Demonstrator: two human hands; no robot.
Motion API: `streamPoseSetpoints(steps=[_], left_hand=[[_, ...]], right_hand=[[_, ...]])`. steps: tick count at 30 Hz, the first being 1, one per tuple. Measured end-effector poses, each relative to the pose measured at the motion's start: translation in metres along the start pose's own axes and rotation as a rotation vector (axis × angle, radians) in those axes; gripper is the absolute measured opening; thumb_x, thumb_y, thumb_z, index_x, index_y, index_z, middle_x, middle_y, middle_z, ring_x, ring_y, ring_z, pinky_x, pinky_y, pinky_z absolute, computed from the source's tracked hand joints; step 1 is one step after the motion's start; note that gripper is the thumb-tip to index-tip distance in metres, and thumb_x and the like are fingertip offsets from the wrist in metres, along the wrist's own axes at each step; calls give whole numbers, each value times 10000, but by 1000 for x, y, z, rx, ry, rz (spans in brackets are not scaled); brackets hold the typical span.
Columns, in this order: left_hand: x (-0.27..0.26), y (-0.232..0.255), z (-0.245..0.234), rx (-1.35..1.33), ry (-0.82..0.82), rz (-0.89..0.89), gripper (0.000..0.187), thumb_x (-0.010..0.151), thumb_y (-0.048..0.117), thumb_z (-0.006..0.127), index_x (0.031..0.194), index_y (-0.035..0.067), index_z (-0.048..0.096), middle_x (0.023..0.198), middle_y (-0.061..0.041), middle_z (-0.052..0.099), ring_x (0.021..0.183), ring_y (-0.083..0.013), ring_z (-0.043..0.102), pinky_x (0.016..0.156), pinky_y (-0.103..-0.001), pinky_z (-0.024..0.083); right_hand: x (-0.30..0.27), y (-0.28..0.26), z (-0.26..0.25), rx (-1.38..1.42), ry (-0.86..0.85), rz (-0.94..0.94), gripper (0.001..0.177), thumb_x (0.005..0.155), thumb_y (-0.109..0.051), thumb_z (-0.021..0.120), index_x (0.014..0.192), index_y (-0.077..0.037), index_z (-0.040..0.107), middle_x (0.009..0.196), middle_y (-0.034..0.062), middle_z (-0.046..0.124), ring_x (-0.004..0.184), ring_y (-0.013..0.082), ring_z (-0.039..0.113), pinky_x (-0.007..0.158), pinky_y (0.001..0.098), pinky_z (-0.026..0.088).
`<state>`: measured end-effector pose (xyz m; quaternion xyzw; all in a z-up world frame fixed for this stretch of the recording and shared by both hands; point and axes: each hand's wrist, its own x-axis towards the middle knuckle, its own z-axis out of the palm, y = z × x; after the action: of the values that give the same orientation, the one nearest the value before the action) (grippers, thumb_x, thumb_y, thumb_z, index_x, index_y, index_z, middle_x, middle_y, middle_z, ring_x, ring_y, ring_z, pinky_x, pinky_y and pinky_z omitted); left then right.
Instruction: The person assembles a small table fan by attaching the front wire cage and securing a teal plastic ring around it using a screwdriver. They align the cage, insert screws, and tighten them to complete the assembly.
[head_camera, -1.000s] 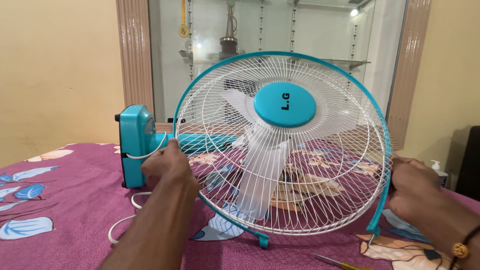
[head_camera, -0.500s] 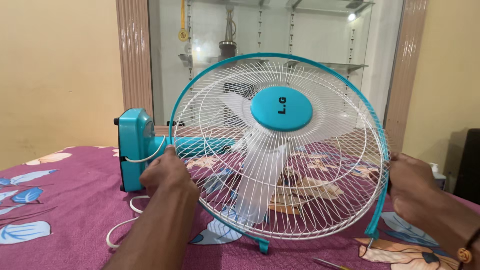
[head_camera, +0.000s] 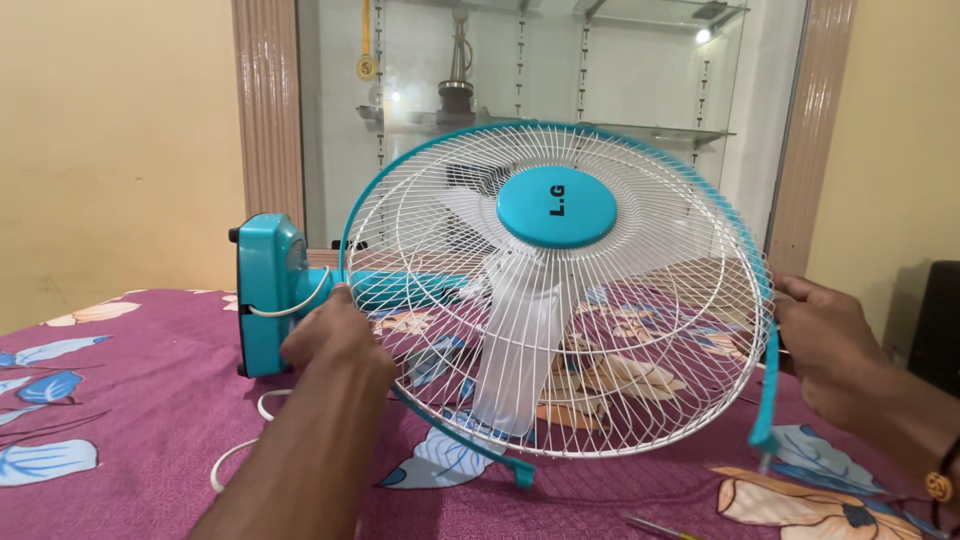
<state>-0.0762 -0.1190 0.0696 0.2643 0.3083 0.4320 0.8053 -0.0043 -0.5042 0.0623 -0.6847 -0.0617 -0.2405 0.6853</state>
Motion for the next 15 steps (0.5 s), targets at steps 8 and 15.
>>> streamPoseSetpoints(steps=[8, 15], left_hand=[[-10, 6, 0, 13, 9, -46, 256, 884, 150, 788, 1099, 17, 749, 1088, -85, 765, 885, -200, 757, 693, -349, 613], [-15, 11, 0, 51, 11, -84, 240, 895, 214, 781, 1050, 31, 769, 1005, -81, 787, 833, -207, 759, 666, -363, 601]], right_hand=[[12, 5, -6, 101, -12, 85, 280, 1070, -108, 511, 1232, 58, 667, 1030, 151, 712, 794, 189, 672, 675, 345, 549], [4, 21, -8, 192, 26, 39, 269, 1025, -18, 445, 1196, 52, 641, 1034, 173, 694, 798, 202, 678, 678, 327, 586]])
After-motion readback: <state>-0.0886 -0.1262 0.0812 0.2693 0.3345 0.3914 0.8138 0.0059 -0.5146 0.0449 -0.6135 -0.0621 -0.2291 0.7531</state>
